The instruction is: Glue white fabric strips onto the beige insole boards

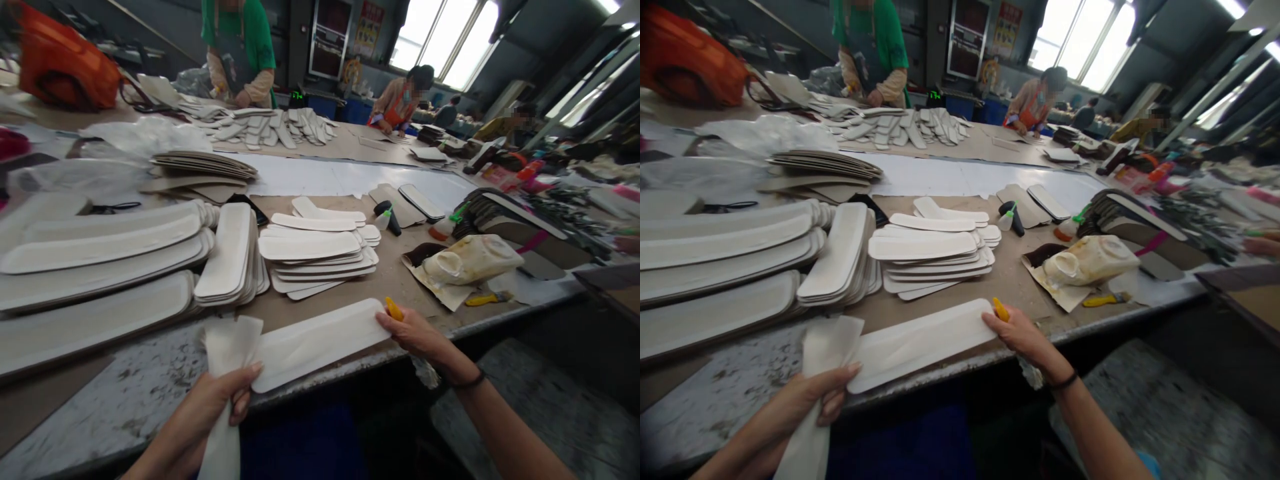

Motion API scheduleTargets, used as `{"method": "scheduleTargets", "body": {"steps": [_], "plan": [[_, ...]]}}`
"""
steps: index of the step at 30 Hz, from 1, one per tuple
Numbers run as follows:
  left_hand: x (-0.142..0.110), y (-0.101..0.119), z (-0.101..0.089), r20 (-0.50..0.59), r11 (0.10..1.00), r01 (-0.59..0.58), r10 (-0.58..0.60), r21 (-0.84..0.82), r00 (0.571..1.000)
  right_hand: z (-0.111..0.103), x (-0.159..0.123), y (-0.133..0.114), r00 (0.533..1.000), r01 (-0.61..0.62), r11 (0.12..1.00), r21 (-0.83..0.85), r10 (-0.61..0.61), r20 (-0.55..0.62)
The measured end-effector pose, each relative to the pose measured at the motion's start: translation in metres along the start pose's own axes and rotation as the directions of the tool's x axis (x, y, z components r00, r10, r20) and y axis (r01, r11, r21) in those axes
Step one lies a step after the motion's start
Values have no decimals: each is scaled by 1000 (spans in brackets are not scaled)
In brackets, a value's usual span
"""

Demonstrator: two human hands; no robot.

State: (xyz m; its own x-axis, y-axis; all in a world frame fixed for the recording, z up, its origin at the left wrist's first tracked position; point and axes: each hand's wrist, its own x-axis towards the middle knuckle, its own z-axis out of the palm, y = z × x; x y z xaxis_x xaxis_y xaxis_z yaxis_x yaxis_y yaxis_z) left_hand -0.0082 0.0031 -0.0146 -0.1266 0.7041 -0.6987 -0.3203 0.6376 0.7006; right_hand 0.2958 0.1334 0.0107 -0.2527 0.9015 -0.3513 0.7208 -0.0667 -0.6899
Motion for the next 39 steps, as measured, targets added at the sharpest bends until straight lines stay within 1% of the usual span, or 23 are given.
{"method": "scheduleTargets", "body": {"steps": [1,3,5,7,9,10,12,14,17,19,20,21,23,24,25,26,27,28,30,33,35,37,39], "plan": [[-2,3,-1,37,998,24,-21,-64,999,0,-3,-1,998,-56,991,122,51,42],[-6,10,-3,96,984,69,-54,-162,994,1,-10,-4,983,-168,926,338,133,124],[-9,14,-5,117,974,80,-56,-213,992,7,-17,-5,978,-204,841,502,150,146],[-11,15,-7,146,961,85,-47,-262,988,16,-23,-5,979,-205,726,656,154,135],[-11,15,-9,169,947,90,-39,-309,985,25,-26,-5,978,-206,622,756,163,133],[-11,15,-10,177,942,92,-35,-323,984,28,-27,-5,977,-208,591,779,166,134],[-11,19,-11,189,938,91,-28,-334,982,30,-25,-8,977,-204,578,790,165,132],[-9,28,-11,177,937,63,-1,-344,984,24,-19,-16,982,-189,609,770,140,130],[-6,48,-8,113,928,-32,80,-372,990,2,0,-39,994,-112,685,720,70,87],[-4,58,-4,50,929,-102,128,-357,991,-16,20,-57,999,-30,739,673,32,11],[-3,61,-1,19,933,-127,142,-337,990,-25,31,-65,999,14,775,631,17,-44],[-2,63,2,-6,939,-144,150,-313,989,-33,42,-71,994,58,831,553,4,-111],[-2,61,7,-34,950,-152,148,-273,988,-46,64,-77,960,105,950,293,-20,-279],[-2,58,9,-39,953,-152,146,-261,988,-50,73,-77,933,100,982,160,-37,-358],[-2,54,10,-46,956,-148,141,-253,989,-52,79,-75,906,81,995,54,-51,-420],[-2,49,10,-53,958,-142,133,-249,990,-53,82,-73,885,62,998,-11,-60,-462],[-2,45,10,-57,959,-134,123,-250,991,-52,82,-70,873,48,998,-34,-59,-484],[-3,41,10,-56,958,-123,112,-259,992,-49,79,-68,870,43,998,-43,-59,-489],[-4,34,9,0,950,-84,89,-301,996,-39,66,-67,879,62,994,-92,-98,-466],[-7,30,13,91,938,-41,77,-345,993,-16,41,-74,918,155,975,-161,-202,-340],[-11,29,19,86,947,-50,81,-318,993,4,26,-81,927,231,955,-185,-274,-255],[-16,28,27,55,962,-84,101,-261,993,25,15,-87,923,306,932,-196,-341,-177],[-21,25,34,34,971,-113,123,-212,992,45,4,-92,927,354,921,-159,-369,-71]]}}
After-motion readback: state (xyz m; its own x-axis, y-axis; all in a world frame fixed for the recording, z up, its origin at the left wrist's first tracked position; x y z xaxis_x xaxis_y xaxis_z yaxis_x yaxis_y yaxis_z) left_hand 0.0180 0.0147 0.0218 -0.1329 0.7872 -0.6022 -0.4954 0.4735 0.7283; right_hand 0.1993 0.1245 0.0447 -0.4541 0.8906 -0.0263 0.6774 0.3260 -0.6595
